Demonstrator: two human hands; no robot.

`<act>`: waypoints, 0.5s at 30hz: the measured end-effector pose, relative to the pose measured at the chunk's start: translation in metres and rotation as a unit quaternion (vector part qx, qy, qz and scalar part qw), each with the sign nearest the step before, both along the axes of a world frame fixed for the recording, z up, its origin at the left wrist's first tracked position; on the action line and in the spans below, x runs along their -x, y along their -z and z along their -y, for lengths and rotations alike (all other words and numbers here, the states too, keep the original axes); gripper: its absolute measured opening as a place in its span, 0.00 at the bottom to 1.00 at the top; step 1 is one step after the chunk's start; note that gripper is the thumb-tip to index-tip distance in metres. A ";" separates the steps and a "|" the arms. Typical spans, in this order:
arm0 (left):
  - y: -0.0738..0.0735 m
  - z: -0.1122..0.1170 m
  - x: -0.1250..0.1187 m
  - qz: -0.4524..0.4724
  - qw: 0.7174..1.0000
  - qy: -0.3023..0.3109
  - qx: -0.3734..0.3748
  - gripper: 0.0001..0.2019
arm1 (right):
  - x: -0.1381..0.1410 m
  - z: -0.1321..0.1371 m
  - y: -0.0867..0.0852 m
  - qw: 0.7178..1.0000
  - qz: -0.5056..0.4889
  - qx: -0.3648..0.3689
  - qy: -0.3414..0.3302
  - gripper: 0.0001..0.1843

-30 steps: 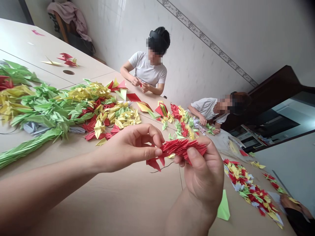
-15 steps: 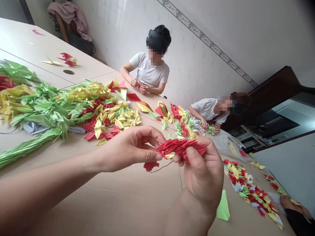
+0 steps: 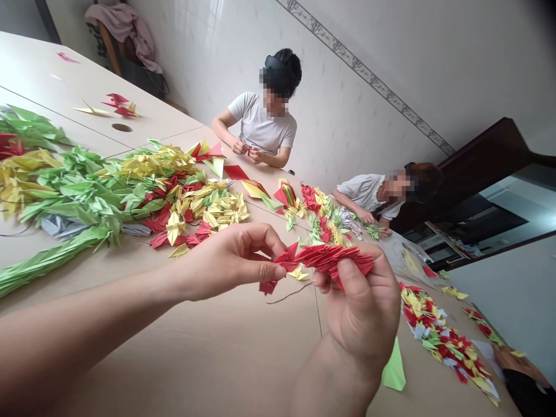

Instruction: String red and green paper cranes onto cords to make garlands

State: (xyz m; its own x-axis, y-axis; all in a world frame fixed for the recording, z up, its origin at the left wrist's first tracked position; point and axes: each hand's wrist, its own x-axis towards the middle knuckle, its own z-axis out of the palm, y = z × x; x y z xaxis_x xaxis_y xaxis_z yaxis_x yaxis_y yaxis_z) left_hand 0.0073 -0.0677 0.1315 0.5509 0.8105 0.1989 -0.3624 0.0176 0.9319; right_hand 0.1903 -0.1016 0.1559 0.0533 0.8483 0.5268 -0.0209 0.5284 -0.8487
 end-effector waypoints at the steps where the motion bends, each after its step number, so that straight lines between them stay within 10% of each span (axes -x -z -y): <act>1: 0.000 -0.001 0.000 0.001 1.000 -0.003 -0.001 0.08 | 0.000 0.000 0.000 1.000 -0.001 0.000 0.004 0.03; 15: -0.001 0.004 -0.002 0.069 0.996 -0.054 -0.020 0.09 | 0.006 -0.004 0.006 0.998 0.017 0.034 -0.051 0.03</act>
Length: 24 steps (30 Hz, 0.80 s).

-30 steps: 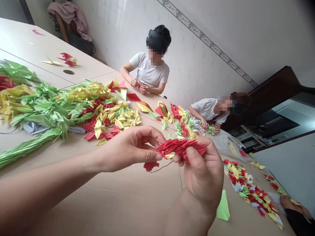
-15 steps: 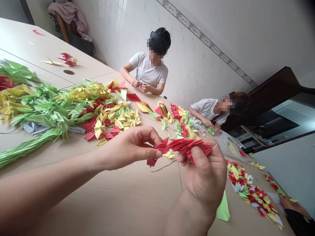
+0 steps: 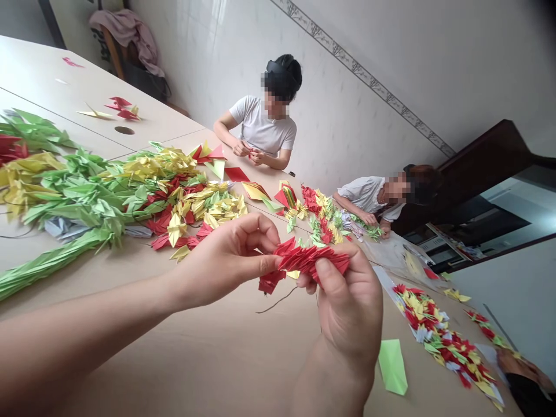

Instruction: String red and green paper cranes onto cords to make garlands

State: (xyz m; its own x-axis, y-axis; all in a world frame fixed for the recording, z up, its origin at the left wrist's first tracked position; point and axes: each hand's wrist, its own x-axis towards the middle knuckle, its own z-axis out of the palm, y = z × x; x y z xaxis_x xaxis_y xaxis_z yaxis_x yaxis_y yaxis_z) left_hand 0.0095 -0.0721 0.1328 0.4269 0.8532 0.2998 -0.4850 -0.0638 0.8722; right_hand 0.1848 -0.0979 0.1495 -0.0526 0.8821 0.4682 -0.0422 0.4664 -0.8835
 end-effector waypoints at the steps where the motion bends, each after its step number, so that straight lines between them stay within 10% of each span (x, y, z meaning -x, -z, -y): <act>1: 0.000 0.001 0.000 0.005 1.000 0.001 -0.002 0.09 | 0.000 -0.001 0.001 1.000 -0.004 -0.003 0.007 0.03; 24: -0.001 0.007 0.000 -0.062 0.998 -0.023 -0.009 0.18 | 0.010 0.000 0.000 0.995 0.048 0.048 0.070 0.08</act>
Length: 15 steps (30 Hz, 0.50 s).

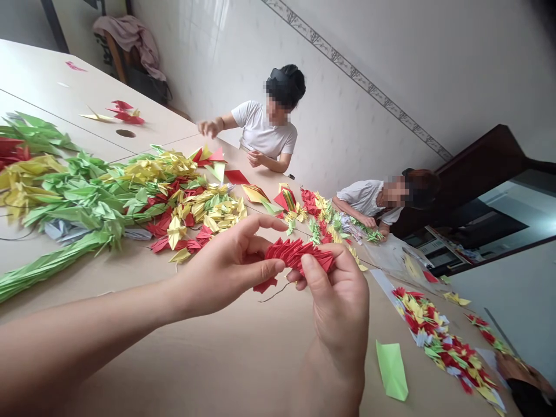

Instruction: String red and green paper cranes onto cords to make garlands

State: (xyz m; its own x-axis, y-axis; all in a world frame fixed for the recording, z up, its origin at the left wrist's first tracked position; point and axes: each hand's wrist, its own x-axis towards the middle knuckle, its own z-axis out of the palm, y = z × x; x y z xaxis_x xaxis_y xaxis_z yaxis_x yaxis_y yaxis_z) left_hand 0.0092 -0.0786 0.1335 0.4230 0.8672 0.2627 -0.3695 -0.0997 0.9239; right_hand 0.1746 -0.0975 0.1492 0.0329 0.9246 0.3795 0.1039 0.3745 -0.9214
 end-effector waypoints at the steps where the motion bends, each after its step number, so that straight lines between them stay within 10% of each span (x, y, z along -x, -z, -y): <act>1: 0.000 0.000 0.001 -0.005 1.000 0.000 -0.003 0.18 | 0.000 0.000 0.000 1.000 -0.001 0.005 -0.003 0.08; 15: 0.003 0.000 0.001 -0.031 0.999 0.007 -0.026 0.26 | -0.014 -0.008 0.000 0.994 0.016 0.056 -0.093 0.20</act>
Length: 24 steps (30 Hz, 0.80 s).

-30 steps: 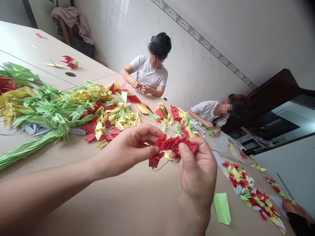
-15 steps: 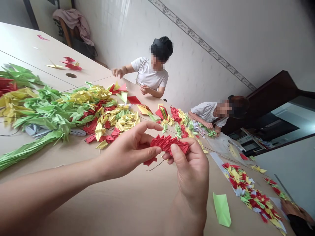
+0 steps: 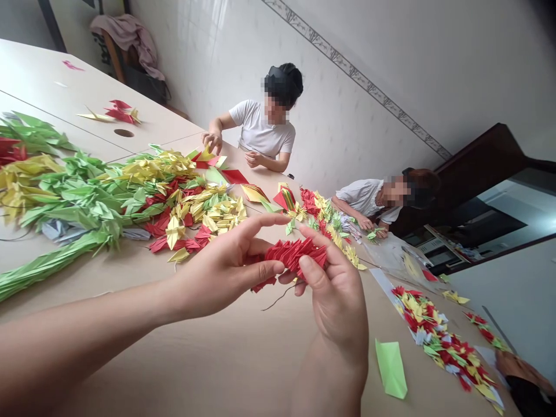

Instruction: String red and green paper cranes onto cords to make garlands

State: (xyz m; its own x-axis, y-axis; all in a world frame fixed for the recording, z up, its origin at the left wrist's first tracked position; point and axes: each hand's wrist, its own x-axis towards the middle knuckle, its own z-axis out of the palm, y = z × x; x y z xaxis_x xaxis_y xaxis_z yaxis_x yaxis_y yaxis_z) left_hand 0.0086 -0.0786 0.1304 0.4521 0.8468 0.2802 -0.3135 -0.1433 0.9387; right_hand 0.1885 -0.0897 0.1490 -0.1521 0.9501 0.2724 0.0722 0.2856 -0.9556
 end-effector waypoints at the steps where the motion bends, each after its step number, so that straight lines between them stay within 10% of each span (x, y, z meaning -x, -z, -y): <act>1: 0.000 0.000 0.000 -0.004 1.000 0.000 0.000 0.27 | -0.001 -0.001 0.000 1.000 0.003 0.003 -0.014 0.18; 24: 0.003 -0.009 0.006 0.024 0.999 -0.023 0.005 0.38 | -0.001 -0.002 0.000 0.999 -0.030 -0.029 0.024 0.09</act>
